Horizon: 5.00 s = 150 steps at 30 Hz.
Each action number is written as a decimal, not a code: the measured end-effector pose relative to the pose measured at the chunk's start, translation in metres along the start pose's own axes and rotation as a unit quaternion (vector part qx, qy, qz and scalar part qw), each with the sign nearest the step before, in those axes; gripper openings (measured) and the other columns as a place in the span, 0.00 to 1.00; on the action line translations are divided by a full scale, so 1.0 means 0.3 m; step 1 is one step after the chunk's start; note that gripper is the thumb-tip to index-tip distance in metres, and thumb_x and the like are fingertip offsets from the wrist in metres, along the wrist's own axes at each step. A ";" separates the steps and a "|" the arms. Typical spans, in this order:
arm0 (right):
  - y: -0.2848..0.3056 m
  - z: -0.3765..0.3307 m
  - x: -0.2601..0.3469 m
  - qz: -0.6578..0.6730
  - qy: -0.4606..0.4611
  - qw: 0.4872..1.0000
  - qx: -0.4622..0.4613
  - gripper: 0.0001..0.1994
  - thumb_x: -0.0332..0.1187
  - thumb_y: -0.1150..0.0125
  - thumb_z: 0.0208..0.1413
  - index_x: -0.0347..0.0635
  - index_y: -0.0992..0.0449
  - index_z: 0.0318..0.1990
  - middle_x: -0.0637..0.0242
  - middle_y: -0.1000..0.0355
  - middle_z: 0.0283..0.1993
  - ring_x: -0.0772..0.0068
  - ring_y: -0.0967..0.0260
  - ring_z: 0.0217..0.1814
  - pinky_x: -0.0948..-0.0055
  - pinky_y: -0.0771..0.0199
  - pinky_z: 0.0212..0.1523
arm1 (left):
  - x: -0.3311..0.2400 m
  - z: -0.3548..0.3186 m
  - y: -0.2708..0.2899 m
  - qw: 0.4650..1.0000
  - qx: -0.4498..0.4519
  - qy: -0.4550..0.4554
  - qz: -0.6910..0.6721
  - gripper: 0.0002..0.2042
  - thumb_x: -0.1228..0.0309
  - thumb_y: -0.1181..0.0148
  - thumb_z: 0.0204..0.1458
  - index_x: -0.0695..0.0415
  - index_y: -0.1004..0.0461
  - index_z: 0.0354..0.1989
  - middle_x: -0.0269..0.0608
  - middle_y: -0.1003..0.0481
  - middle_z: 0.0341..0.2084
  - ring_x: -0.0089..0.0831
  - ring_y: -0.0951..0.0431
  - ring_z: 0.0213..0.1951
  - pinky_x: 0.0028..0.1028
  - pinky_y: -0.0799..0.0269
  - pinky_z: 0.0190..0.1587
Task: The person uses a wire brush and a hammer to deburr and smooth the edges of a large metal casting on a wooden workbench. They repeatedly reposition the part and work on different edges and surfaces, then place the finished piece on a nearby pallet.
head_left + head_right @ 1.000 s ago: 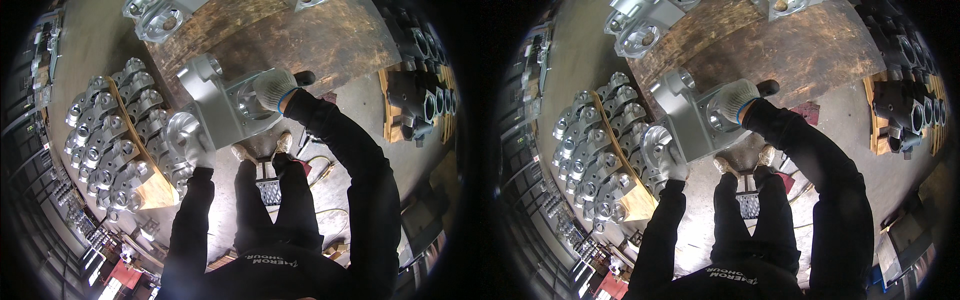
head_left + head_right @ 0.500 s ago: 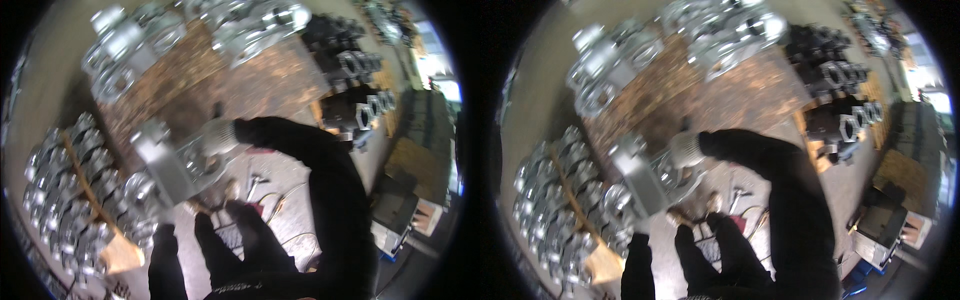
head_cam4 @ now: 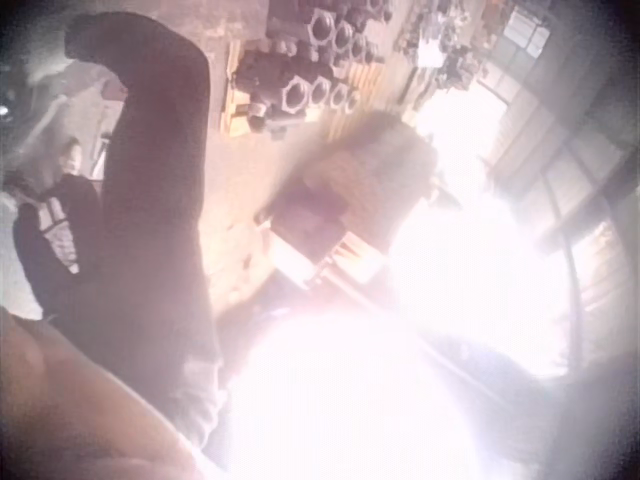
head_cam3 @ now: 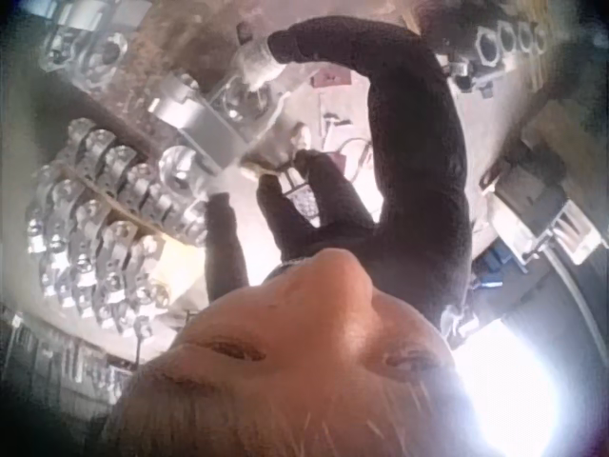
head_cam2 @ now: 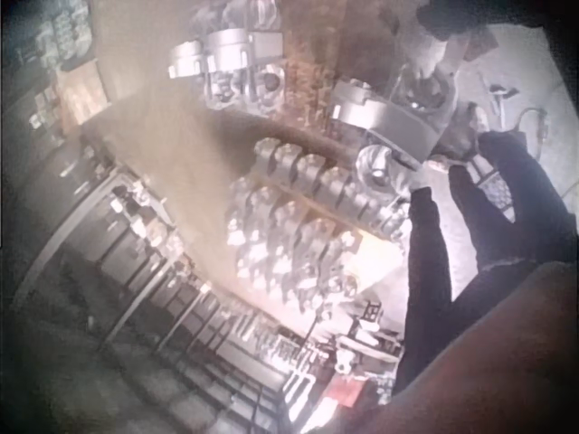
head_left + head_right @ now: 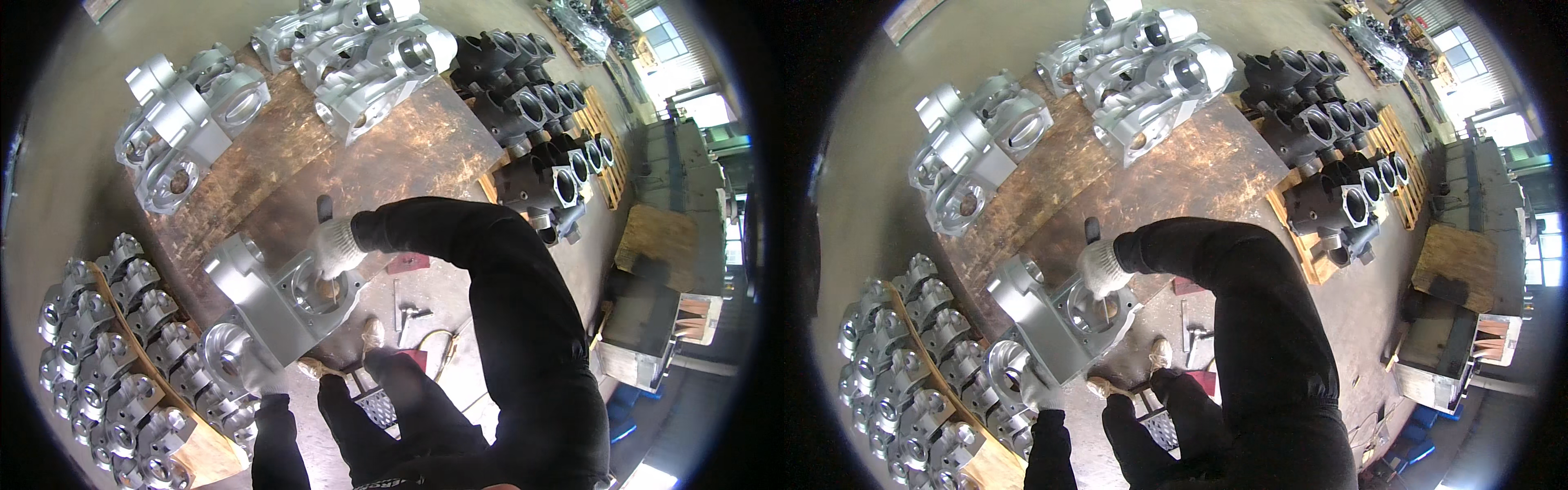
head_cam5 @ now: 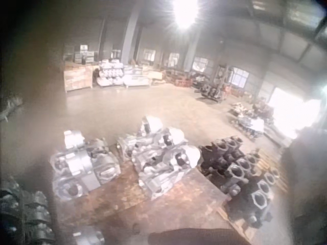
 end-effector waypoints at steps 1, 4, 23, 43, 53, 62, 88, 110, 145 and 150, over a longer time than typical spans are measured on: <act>0.001 0.034 0.014 -0.006 0.018 1.000 -0.015 0.06 0.37 0.36 0.54 0.51 0.14 0.30 0.62 0.21 0.28 0.53 0.20 0.35 0.54 0.20 0.34 | 0.003 0.000 -0.015 0.999 0.029 0.014 0.009 0.21 0.58 0.55 0.67 0.61 0.26 0.57 0.57 0.21 0.48 0.56 0.20 0.49 0.47 0.27 0.54; -0.011 0.093 -0.022 -0.011 -0.113 0.993 -0.016 0.07 0.38 0.37 0.54 0.50 0.15 0.29 0.62 0.22 0.28 0.54 0.20 0.34 0.55 0.21 0.34 | -0.020 0.002 0.016 1.000 -0.015 -0.013 -0.002 0.20 0.59 0.52 0.66 0.61 0.26 0.56 0.57 0.21 0.45 0.57 0.20 0.47 0.48 0.27 0.52; -0.014 0.047 -0.083 -0.034 -0.229 0.972 0.031 0.06 0.36 0.36 0.49 0.57 0.17 0.35 0.70 0.25 0.28 0.60 0.22 0.39 0.58 0.20 0.42 | -0.050 0.000 0.039 0.997 -0.055 -0.048 -0.006 0.22 0.58 0.54 0.66 0.62 0.25 0.55 0.58 0.20 0.45 0.59 0.20 0.46 0.50 0.26 0.51; -0.052 0.041 0.005 -0.023 -0.217 0.976 -0.023 0.05 0.37 0.37 0.50 0.59 0.15 0.30 0.72 0.22 0.25 0.62 0.19 0.36 0.58 0.22 0.39 | -0.010 -0.013 0.007 0.993 -0.097 -0.056 0.024 0.20 0.56 0.56 0.66 0.60 0.25 0.49 0.58 0.22 0.40 0.61 0.22 0.45 0.52 0.27 0.48; -0.062 -0.239 0.310 0.161 -0.570 0.774 -0.225 0.10 0.44 0.41 0.64 0.55 0.20 0.48 0.61 0.24 0.31 0.53 0.22 0.33 0.56 0.24 0.32 | -0.024 -0.001 0.026 0.996 -0.059 -0.034 -0.058 0.19 0.56 0.52 0.66 0.60 0.23 0.50 0.58 0.21 0.41 0.58 0.20 0.43 0.51 0.26 0.45; -0.383 -0.344 0.534 0.343 -0.660 0.463 -0.482 0.17 0.38 0.38 0.67 0.40 0.22 0.58 0.59 0.20 0.34 0.66 0.22 0.33 0.70 0.23 0.35 | -0.012 -0.054 0.071 0.992 -0.071 -0.075 -0.068 0.18 0.64 0.51 0.68 0.68 0.25 0.54 0.63 0.22 0.45 0.61 0.21 0.46 0.49 0.25 0.48; -0.311 -0.947 2.237 0.224 -0.742 -0.267 -0.573 0.13 0.23 0.32 0.49 0.37 0.27 0.41 0.65 0.28 0.28 0.71 0.26 0.22 0.68 0.23 0.21 | -1.015 -0.298 -0.194 0.850 0.370 -0.371 0.049 0.22 0.57 0.38 0.60 0.53 0.27 0.59 0.53 0.18 0.45 0.52 0.18 0.48 0.45 0.23 0.52; -0.771 -2.652 2.932 0.235 -0.584 -0.195 -0.752 0.09 0.31 0.42 0.67 0.38 0.25 0.50 0.65 0.23 0.37 0.74 0.26 0.33 0.73 0.21 0.34 | -2.526 -1.353 -0.830 0.842 0.411 -0.342 0.070 0.19 0.59 0.37 0.61 0.57 0.23 0.55 0.55 0.19 0.48 0.46 0.19 0.55 0.38 0.24 0.57; 0.410 -6.678 2.536 -0.214 -0.718 0.434 -0.500 0.34 0.33 0.38 0.64 0.37 0.43 0.74 0.40 0.39 0.72 0.37 0.38 0.72 0.53 0.34 0.70 | -4.718 -2.235 -1.740 0.691 0.395 0.383 -0.469 0.07 0.71 0.46 0.58 0.48 0.30 0.26 0.32 0.37 0.12 0.31 0.38 0.11 0.32 0.44 0.14; 0.925 -6.930 2.216 -0.379 -0.592 0.522 -0.483 0.33 0.38 0.36 0.63 0.41 0.38 0.73 0.46 0.35 0.70 0.40 0.37 0.71 0.52 0.35 0.70 | -4.720 -2.616 -1.886 0.745 0.294 0.414 -0.433 0.04 0.78 0.42 0.55 0.52 0.24 0.33 0.37 0.30 0.16 0.33 0.31 0.16 0.36 0.36 0.17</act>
Point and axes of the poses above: each hand's wrist, its own z-axis towards the middle knuckle, its own y-axis out of the back of the hand, x = y × z, the point moved 8 cm from there along z, towards the middle knuckle
